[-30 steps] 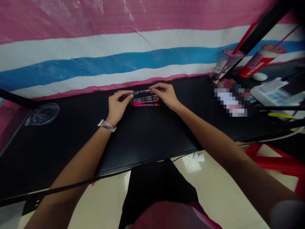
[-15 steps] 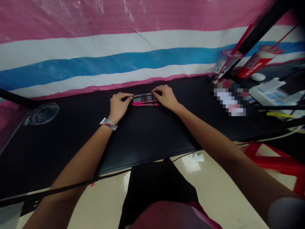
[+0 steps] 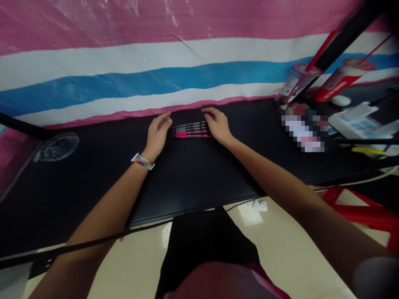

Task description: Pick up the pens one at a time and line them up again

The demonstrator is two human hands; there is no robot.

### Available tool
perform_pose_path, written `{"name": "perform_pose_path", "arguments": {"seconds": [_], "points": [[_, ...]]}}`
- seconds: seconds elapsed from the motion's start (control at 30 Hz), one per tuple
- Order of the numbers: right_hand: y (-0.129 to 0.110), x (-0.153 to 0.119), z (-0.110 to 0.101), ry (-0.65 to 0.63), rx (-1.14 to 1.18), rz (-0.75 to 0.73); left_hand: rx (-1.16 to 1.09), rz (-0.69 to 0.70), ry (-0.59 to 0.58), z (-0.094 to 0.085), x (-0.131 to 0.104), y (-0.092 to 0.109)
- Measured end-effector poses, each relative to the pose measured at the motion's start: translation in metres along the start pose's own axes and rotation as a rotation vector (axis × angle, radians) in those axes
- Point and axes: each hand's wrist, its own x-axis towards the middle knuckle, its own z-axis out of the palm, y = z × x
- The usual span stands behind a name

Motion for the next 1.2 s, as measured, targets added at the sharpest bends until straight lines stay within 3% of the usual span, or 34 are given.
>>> {"name": "perform_pose_path", "arguments": {"seconds": [0.1,0.4,0.77,1.0,1.2], "points": [[-0.005,-0.004,0.011,0.011,0.114,0.101,-0.181,-0.049,-0.019,0.009,-0.001,-0.002],[-0.012,-0.010,0.016,-0.052,0.203,0.119,-0.230,-0.058,-0.089,0.028,-0.022,0.019],[-0.031,-0.033,0.012,-0.112,0.101,0.096,-0.142,-0.080,0.034,0.038,-0.056,0.045],[-0.051,-0.039,0.004,-0.145,-0.195,-0.169,-0.055,-0.070,0.089,0.025,-0.047,0.050],[-0.069,-0.050,0.000,-0.386,-0.404,-0.538,0.035,-0.034,0.084,0.014,-0.035,0.046]]}}
